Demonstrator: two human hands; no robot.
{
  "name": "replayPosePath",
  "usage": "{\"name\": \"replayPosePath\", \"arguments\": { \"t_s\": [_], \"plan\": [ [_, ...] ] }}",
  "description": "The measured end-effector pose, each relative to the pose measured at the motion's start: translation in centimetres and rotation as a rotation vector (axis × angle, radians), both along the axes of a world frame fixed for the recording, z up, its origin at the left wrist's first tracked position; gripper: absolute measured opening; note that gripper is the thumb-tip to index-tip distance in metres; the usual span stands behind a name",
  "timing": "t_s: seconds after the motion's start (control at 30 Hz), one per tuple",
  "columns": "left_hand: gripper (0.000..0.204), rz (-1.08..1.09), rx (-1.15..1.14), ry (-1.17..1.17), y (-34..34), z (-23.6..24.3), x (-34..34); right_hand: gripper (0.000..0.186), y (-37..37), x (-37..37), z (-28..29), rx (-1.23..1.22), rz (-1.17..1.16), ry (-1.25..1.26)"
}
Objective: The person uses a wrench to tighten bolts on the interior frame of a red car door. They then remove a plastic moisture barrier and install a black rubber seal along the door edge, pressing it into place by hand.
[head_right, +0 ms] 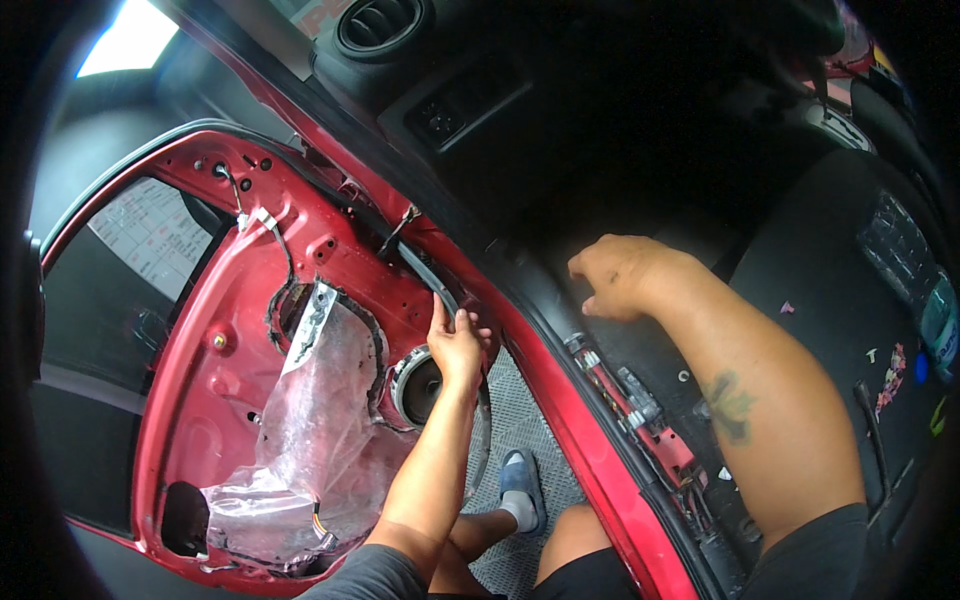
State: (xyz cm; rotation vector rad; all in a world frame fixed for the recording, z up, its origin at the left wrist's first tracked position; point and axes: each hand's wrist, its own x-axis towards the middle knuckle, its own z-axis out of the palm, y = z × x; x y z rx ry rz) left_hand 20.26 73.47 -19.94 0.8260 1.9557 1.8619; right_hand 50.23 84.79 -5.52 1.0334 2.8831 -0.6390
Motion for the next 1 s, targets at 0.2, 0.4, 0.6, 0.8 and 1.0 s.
{"name": "replayPosePath", "arguments": {
  "t_s": [0.2,0.4,0.6,0.8,1.0],
  "plan": [
    [0.068,0.003,-0.020,0.106,-1.4,-1.6,-0.1,0.054,0.7,-0.4,-1.2,0.023,0.013,0.011],
    [0.069,-0.017,0.032,0.009,-1.4,-1.4,-0.5,0.055,0.2,-0.7,-1.1,-0.008,0.004,-0.004],
    [0.065,-0.041,0.043,-0.047,-0.1,1.3,-0.5,0.055,0.0,-0.7,-1.2,-0.002,-0.017,-0.016],
    [0.061,-0.034,0.111,0.056,2.3,2.2,-2.5,0.054,-0.4,-0.4,0.2,0.014,-0.013,-0.027],
    [0.060,0.048,0.065,0.067,4.7,0.8,-3.2,0.054,0.6,0.6,-0.8,0.019,0.006,0.020]
  ]
}}
